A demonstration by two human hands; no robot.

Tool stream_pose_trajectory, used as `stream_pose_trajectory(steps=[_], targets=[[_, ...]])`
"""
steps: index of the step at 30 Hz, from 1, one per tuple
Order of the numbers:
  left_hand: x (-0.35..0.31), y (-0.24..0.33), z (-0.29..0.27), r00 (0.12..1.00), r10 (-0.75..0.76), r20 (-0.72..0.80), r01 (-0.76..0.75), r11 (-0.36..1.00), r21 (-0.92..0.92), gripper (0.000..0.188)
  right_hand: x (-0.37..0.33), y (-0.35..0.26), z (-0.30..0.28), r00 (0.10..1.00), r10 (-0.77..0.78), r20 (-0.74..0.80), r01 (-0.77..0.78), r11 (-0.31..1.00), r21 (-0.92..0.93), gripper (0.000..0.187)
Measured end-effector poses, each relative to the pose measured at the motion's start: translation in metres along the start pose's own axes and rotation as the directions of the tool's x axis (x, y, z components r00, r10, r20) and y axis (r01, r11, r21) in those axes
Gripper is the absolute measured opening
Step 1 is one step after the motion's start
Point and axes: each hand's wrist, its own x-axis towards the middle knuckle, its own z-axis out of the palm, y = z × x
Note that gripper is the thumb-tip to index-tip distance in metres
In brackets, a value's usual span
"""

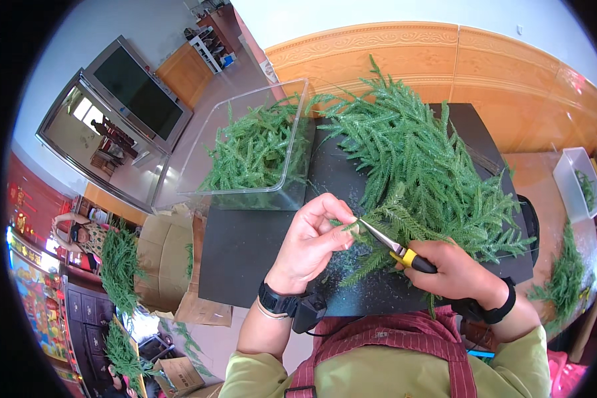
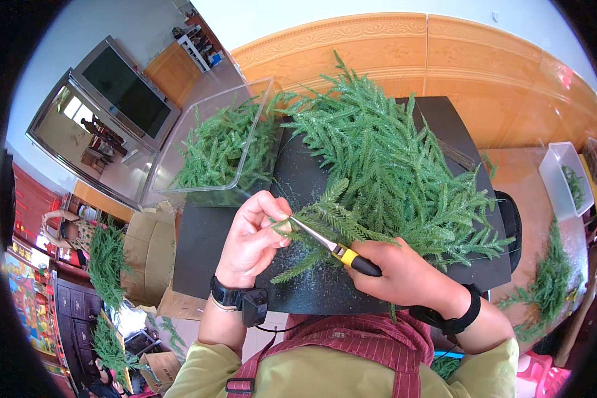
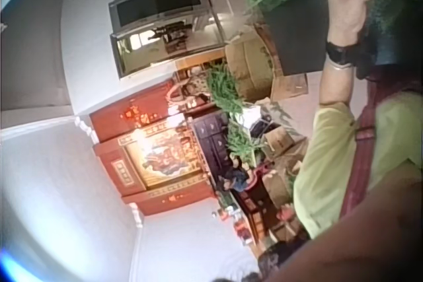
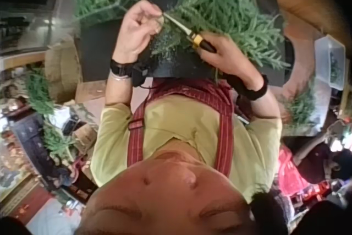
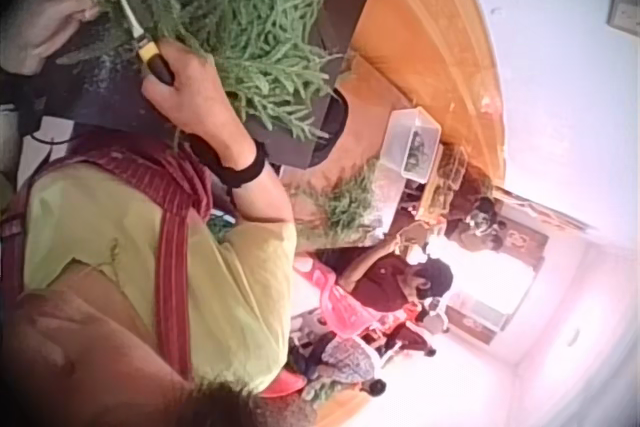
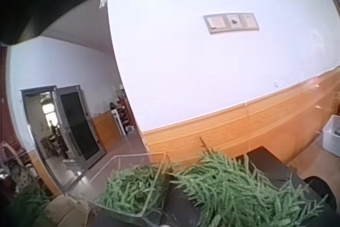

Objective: Trimming and sorting green plant branches into containers.

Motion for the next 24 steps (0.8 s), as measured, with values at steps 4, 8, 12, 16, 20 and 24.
stream_pose_trajectory(steps=[4, 8, 12, 16, 20, 24], targets=[[-0.001, 0.005, 0.01, 0.996, 0.02, -0.09, -0.013, 0.997, 0.07, 0.017, -0.001, -0.004, -0.001, 0.988, 0.088, 0.128, -0.12, 0.957, 0.265, 0.02], [-0.001, 0.006, 0.01, 0.996, 0.033, -0.082, -0.024, 0.994, 0.111, 0.017, -0.003, 0.004, 0.005, 0.998, 0.029, 0.055, -0.041, 0.969, 0.244, 0.023], [-0.002, 0.007, 0.01, 0.995, 0.014, -0.102, -0.003, 0.994, 0.105, 0.017, -0.004, 0.003, 0.005, 1.0, 0.03, 0.007, -0.03, 0.999, 0.03, 0.022], [0.0, 0.007, 0.01, 0.994, -0.013, -0.107, 0.026, 0.992, 0.125, 0.017, -0.004, 0.005, 0.01, 0.995, -0.012, -0.095, 0.012, 1.0, -0.007, 0.02], [0.0, 0.008, 0.011, 0.995, -0.015, -0.095, 0.028, 0.991, 0.132, 0.016, -0.003, 0.001, 0.008, 0.991, -0.061, -0.117, 0.057, 0.998, -0.036, 0.016], [0.002, 0.009, 0.013, 0.995, -0.039, -0.09, 0.047, 0.994, 0.097, 0.016, -0.003, 0.0, 0.008, 0.988, -0.052, -0.144, 0.045, 0.998, -0.049, 0.013]])
